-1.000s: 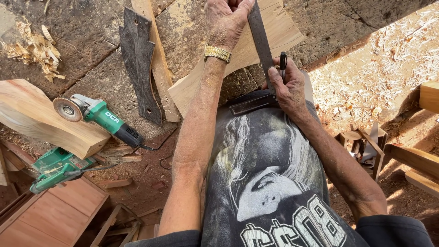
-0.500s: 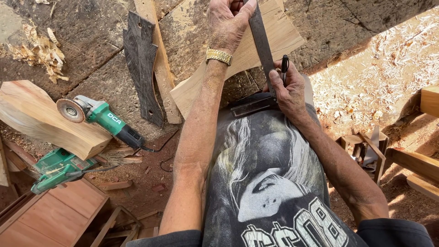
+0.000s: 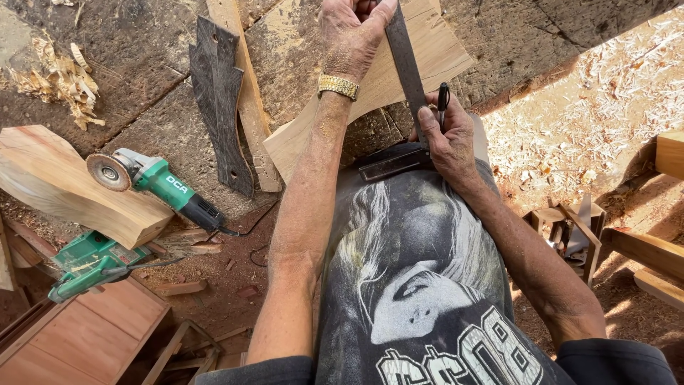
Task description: The person uses a metal square and a marker to draw straight lines on a curved piece of wood. They repeatedly align the square, mark the wood, and compare it to a dark template piece to ensure accuracy.
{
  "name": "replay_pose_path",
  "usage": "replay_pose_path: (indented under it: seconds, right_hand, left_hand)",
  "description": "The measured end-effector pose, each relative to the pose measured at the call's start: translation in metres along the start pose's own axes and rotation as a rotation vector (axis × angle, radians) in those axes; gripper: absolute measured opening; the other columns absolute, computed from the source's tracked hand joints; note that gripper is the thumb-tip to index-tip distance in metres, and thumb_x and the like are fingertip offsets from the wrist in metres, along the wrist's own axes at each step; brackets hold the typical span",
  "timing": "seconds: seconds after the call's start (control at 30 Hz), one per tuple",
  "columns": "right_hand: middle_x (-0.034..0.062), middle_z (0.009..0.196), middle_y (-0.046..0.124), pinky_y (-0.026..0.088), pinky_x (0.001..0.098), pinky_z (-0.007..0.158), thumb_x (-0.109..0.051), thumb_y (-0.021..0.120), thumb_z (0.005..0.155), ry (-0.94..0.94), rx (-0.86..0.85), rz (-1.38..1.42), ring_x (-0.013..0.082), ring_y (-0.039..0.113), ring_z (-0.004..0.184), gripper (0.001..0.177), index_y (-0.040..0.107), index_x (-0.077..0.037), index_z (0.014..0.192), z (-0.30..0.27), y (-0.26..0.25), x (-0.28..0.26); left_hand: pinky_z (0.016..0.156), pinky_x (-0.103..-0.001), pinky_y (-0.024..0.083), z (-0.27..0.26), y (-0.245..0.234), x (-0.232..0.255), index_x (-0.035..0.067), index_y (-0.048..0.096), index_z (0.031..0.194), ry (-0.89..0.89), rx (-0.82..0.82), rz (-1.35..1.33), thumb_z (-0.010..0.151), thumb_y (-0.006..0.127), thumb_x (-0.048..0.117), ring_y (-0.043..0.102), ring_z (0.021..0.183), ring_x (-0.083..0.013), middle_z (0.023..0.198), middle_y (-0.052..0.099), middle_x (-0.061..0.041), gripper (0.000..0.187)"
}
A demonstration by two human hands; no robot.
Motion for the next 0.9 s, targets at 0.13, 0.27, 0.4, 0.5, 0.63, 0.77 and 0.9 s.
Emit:
replay_pose_path:
  seconds: [0.13, 0.27, 0.4, 0.5, 0.63, 0.77, 0.9]
  right_hand:
    - [0.0004, 0.087, 0.064, 0.053, 0.0230, 0.070, -0.018, 0.059, 0.113, 0.018, 0.003, 0.006, 0.0080, 0.065, 0.077, 0.024, 0.057, -0.002, 0.131, 0.001, 0.000, 0.001]
    - [0.0002, 0.088, 0.064, 0.053, 0.0229, 0.070, -0.019, 0.059, 0.113, 0.015, 0.002, 0.006, 0.0079, 0.065, 0.077, 0.024, 0.056, -0.003, 0.131, 0.000, 0.000, -0.001]
    - [0.0004, 0.087, 0.065, 0.053, 0.0224, 0.069, -0.019, 0.059, 0.113, 0.023, 0.001, -0.001, 0.0079, 0.066, 0.077, 0.024, 0.056, -0.003, 0.132, 0.000, -0.001, 0.002]
    - [0.0006, 0.087, 0.065, 0.053, 0.0223, 0.069, -0.018, 0.059, 0.113, 0.021, 0.001, -0.004, 0.0080, 0.066, 0.077, 0.024, 0.056, -0.003, 0.132, 0.001, -0.001, 0.002]
    - [0.0005, 0.086, 0.065, 0.052, 0.0218, 0.067, -0.017, 0.058, 0.113, 0.030, 0.005, -0.025, 0.0076, 0.065, 0.075, 0.023, 0.056, -0.003, 0.132, -0.001, 0.000, -0.002]
    - [0.0005, 0.085, 0.066, 0.051, 0.0212, 0.065, -0.017, 0.058, 0.113, 0.041, 0.006, -0.032, 0.0073, 0.065, 0.075, 0.024, 0.056, -0.003, 0.132, 0.001, -0.001, -0.001]
    - [0.0008, 0.086, 0.065, 0.052, 0.0218, 0.066, -0.017, 0.058, 0.114, 0.040, 0.005, -0.014, 0.0077, 0.065, 0.075, 0.023, 0.056, -0.003, 0.132, 0.000, -0.001, 0.000]
  left_hand:
    - [0.051, -0.028, 0.046, 0.000, -0.001, 0.000, 0.009, 0.059, 0.069, 0.014, 0.019, 0.035, 0.086, 0.084, 0.028, 0.055, 0.055, -0.0068, 0.060, 0.055, 0.004, 0.036]
    - [0.050, -0.028, 0.047, 0.000, -0.001, 0.003, 0.010, 0.062, 0.070, 0.016, 0.022, 0.023, 0.086, 0.082, 0.029, 0.057, 0.054, -0.0062, 0.060, 0.059, 0.005, 0.032]
    - [0.050, -0.028, 0.046, 0.001, 0.000, -0.004, 0.010, 0.059, 0.069, 0.003, 0.010, 0.093, 0.087, 0.082, 0.029, 0.055, 0.053, -0.0070, 0.058, 0.056, 0.004, 0.035]
    - [0.051, -0.029, 0.045, 0.004, 0.003, -0.011, 0.008, 0.057, 0.068, 0.029, 0.022, 0.119, 0.086, 0.083, 0.031, 0.053, 0.053, -0.0087, 0.057, 0.054, 0.002, 0.039]
    - [0.045, -0.027, 0.049, 0.004, 0.004, -0.013, 0.014, 0.063, 0.067, 0.045, 0.025, 0.271, 0.087, 0.079, 0.037, 0.061, 0.048, -0.0057, 0.055, 0.062, 0.005, 0.035]
    - [0.045, -0.030, 0.047, 0.006, 0.003, -0.017, 0.011, 0.061, 0.064, 0.048, 0.023, 0.266, 0.087, 0.080, 0.038, 0.059, 0.046, -0.0096, 0.054, 0.061, 0.001, 0.040]
    - [0.046, -0.031, 0.048, 0.005, 0.008, -0.024, 0.010, 0.063, 0.068, 0.101, 0.031, 0.302, 0.089, 0.079, 0.040, 0.060, 0.048, -0.0095, 0.056, 0.062, 0.000, 0.040]
Point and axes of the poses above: each hand's wrist, its own z-axis towards the middle knuckle, its own y-axis out of the palm, x = y × z, the point moved 5 cm from there along z, towards the middle knuckle
